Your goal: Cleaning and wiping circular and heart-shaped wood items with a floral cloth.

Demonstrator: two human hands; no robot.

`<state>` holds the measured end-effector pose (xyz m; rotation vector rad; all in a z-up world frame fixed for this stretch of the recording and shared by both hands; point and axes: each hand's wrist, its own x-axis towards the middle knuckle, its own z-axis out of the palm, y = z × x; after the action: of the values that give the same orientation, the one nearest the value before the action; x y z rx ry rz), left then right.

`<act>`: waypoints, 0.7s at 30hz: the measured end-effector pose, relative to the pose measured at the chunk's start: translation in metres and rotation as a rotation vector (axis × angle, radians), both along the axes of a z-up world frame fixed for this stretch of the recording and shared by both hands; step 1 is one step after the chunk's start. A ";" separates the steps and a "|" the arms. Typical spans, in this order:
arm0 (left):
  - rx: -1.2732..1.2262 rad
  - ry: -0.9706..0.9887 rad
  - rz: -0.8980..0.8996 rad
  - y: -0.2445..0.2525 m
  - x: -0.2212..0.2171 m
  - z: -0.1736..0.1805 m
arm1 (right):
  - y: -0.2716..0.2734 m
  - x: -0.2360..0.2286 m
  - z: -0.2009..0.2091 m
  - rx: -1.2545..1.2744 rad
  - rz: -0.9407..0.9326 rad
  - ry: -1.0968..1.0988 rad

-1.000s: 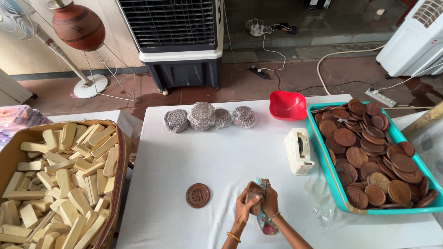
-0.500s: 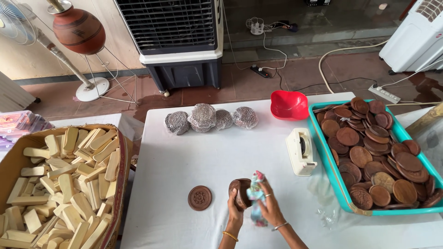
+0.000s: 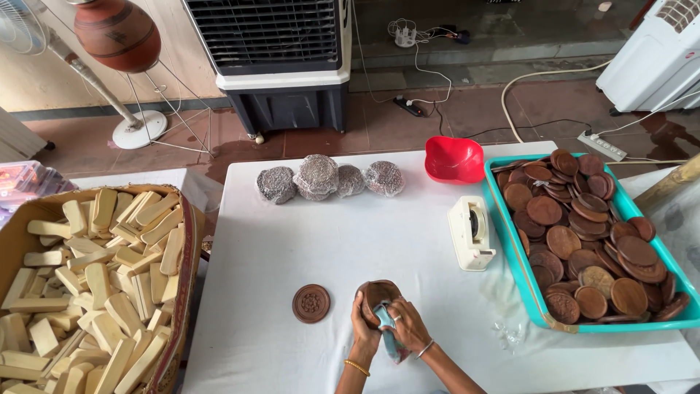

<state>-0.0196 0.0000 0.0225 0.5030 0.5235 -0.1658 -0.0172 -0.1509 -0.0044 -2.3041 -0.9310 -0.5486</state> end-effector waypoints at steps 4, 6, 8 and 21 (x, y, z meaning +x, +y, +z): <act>-0.103 0.007 -0.031 0.009 -0.001 0.015 | 0.009 -0.003 0.006 0.383 -0.486 0.762; -0.116 0.061 -0.091 0.018 0.001 0.039 | 0.019 -0.006 0.072 1.430 -0.395 0.756; -0.092 0.063 -0.122 0.017 0.001 0.055 | 0.024 -0.008 0.129 1.058 -0.306 0.418; 0.669 -0.469 -0.172 -0.004 -0.008 0.035 | -0.002 0.024 -0.016 0.178 -0.597 0.720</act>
<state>-0.0280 -0.0044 0.0576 1.2064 0.0578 -0.0274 0.0064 -0.1528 -0.0206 -2.3193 0.1458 0.0062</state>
